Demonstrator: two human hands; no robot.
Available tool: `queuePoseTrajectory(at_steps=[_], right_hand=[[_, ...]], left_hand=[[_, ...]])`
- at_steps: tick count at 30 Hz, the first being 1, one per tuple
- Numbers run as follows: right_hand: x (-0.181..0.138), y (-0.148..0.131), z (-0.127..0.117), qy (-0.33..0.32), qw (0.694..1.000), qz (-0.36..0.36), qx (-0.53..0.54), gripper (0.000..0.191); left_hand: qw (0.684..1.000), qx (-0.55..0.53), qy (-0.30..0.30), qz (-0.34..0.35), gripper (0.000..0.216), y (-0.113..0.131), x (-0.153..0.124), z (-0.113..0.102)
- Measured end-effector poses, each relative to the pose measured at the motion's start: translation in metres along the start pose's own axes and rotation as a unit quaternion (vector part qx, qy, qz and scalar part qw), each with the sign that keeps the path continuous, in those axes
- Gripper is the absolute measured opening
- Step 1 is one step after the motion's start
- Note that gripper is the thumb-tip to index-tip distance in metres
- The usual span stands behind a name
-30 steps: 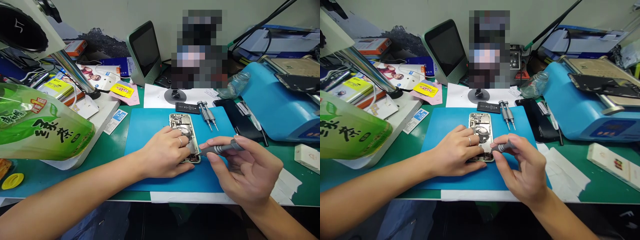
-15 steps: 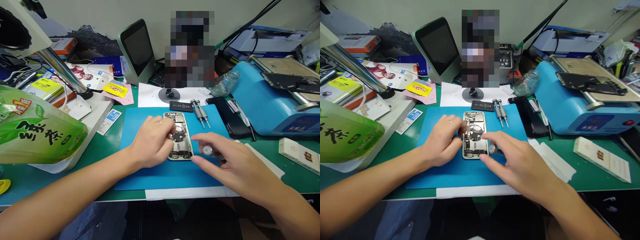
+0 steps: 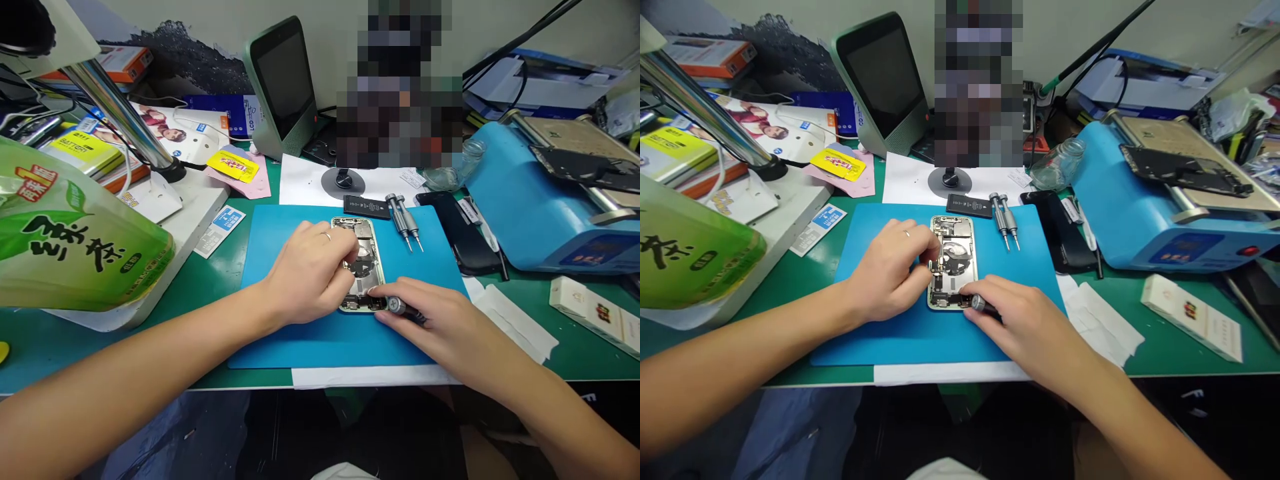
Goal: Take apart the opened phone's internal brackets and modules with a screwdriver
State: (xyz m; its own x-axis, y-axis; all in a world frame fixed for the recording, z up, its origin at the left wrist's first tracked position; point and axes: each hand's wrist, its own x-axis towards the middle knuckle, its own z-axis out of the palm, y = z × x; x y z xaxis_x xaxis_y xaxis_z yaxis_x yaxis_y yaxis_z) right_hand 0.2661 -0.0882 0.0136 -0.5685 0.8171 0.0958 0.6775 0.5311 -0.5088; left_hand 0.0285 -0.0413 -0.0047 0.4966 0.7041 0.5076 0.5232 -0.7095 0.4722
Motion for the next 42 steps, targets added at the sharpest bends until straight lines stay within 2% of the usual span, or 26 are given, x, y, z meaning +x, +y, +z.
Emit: queuePoseTrajectory(at_steps=[9,27,36,42], right_hand=[[0.002,-0.004,-0.002,-0.043,0.997,0.064,0.015,0.016],[0.002,-0.001,0.002,-0.004,1.000,0.007,-0.027,0.013],[0.005,0.003,-0.002,-0.026,0.998,0.000,0.050,0.022],[0.007,0.011,-0.004,-0.024,0.994,0.026,0.108,0.018]], left_hand=[[1.000,0.003,-0.014,0.014,0.009,0.001,-0.001,0.000],[1.000,-0.021,-0.005,-0.016,0.010,-0.001,-0.001,0.002],[1.000,-0.025,-0.010,0.013,0.007,-0.002,-0.002,0.003],[1.000,-0.018,-0.015,0.013,0.008,-0.002,-0.001,0.003]])
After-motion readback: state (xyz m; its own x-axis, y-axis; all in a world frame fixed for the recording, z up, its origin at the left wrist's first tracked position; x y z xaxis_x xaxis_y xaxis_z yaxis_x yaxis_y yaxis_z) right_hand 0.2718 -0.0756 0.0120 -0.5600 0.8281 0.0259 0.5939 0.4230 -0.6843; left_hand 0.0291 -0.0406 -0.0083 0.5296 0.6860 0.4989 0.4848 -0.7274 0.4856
